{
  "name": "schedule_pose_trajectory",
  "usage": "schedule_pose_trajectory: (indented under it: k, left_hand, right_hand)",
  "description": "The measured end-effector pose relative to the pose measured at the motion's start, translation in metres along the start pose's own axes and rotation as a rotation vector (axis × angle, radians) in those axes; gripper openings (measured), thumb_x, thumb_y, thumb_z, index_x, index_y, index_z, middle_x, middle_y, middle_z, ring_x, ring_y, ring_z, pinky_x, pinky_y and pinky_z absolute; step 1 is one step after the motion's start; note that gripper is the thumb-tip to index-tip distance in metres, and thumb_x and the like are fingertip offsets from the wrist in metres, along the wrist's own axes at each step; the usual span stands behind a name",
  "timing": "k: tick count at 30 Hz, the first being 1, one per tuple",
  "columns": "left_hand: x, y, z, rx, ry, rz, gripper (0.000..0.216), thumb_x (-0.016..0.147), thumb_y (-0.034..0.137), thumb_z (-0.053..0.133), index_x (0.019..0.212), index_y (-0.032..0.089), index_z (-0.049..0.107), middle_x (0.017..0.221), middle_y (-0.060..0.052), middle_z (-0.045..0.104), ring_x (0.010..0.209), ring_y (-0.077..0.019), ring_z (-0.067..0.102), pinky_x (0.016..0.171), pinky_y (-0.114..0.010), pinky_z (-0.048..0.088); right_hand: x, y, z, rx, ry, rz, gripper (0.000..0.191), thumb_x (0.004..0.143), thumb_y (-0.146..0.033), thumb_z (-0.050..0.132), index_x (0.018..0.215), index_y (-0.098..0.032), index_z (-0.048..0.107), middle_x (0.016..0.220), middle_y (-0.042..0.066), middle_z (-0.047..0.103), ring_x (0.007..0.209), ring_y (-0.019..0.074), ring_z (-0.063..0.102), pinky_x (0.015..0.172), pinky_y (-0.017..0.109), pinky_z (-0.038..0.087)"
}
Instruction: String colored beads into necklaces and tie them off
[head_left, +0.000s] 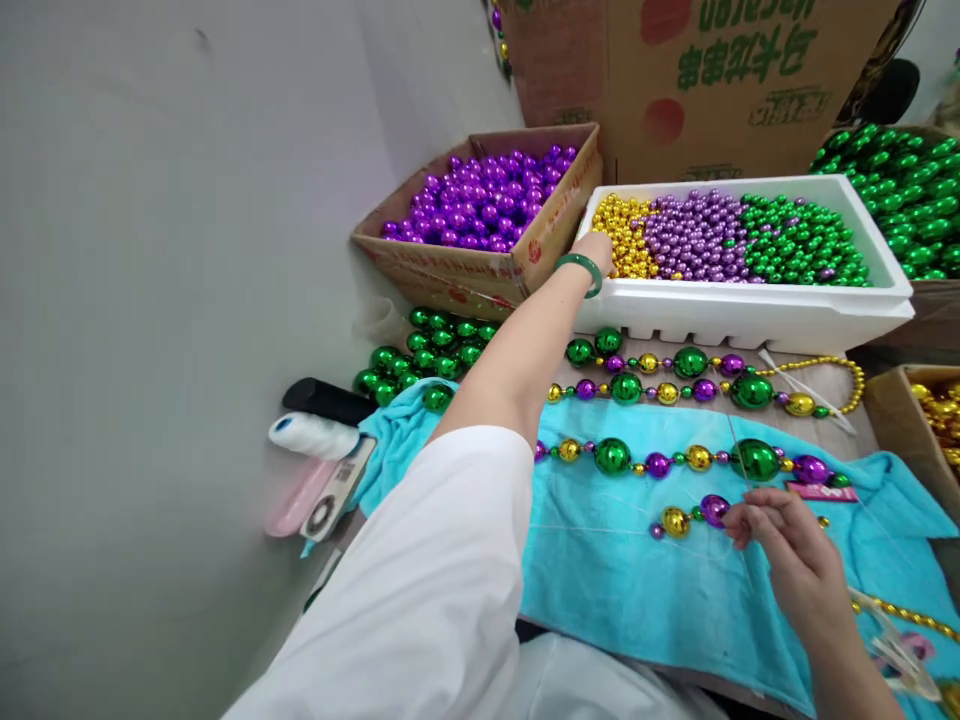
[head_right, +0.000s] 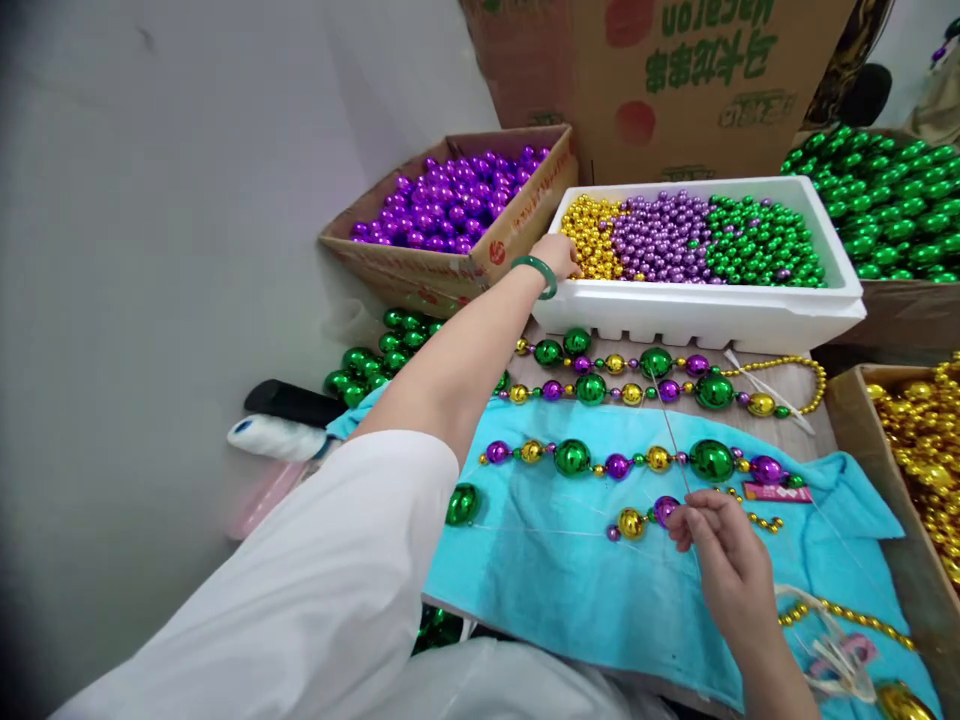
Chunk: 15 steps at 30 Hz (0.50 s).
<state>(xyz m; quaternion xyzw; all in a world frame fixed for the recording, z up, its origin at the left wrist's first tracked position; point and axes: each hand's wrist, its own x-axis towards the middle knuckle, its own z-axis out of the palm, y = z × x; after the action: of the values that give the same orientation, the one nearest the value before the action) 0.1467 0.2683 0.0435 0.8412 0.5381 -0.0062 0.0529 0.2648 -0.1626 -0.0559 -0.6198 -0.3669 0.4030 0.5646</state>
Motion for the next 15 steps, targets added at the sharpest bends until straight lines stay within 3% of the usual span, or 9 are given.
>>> schedule_pose_trajectory:
  k: [6, 15]
  left_hand:
    - [0.03, 0.004, 0.004, 0.133, -0.108, -0.006, 0.042, 0.066, 0.017, 0.08, 0.107, 0.011, 0.073, 0.104, -0.009, 0.07, 0.107, -0.0235, 0.06, 0.099, -0.031, 0.045]
    - [0.043, -0.003, 0.021, 0.105, -0.088, -0.031, 0.041, 0.071, 0.02, 0.071, 0.112, 0.012, 0.071, 0.107, -0.009, 0.068, 0.12, -0.0298, 0.052, 0.107, -0.035, 0.038]
  right_hand:
    - [0.0, -0.002, 0.003, 0.032, -0.008, 0.014, 0.016, 0.09, -0.035, 0.062, 0.094, -0.02, 0.06, 0.074, 0.003, 0.068, 0.06, 0.0134, 0.061, 0.052, 0.024, 0.052]
    - [-0.007, 0.008, 0.007, 0.057, -0.017, 0.07, 0.018, 0.089, -0.036, 0.062, 0.094, -0.018, 0.061, 0.075, 0.005, 0.067, 0.061, 0.0141, 0.06, 0.051, 0.025, 0.05]
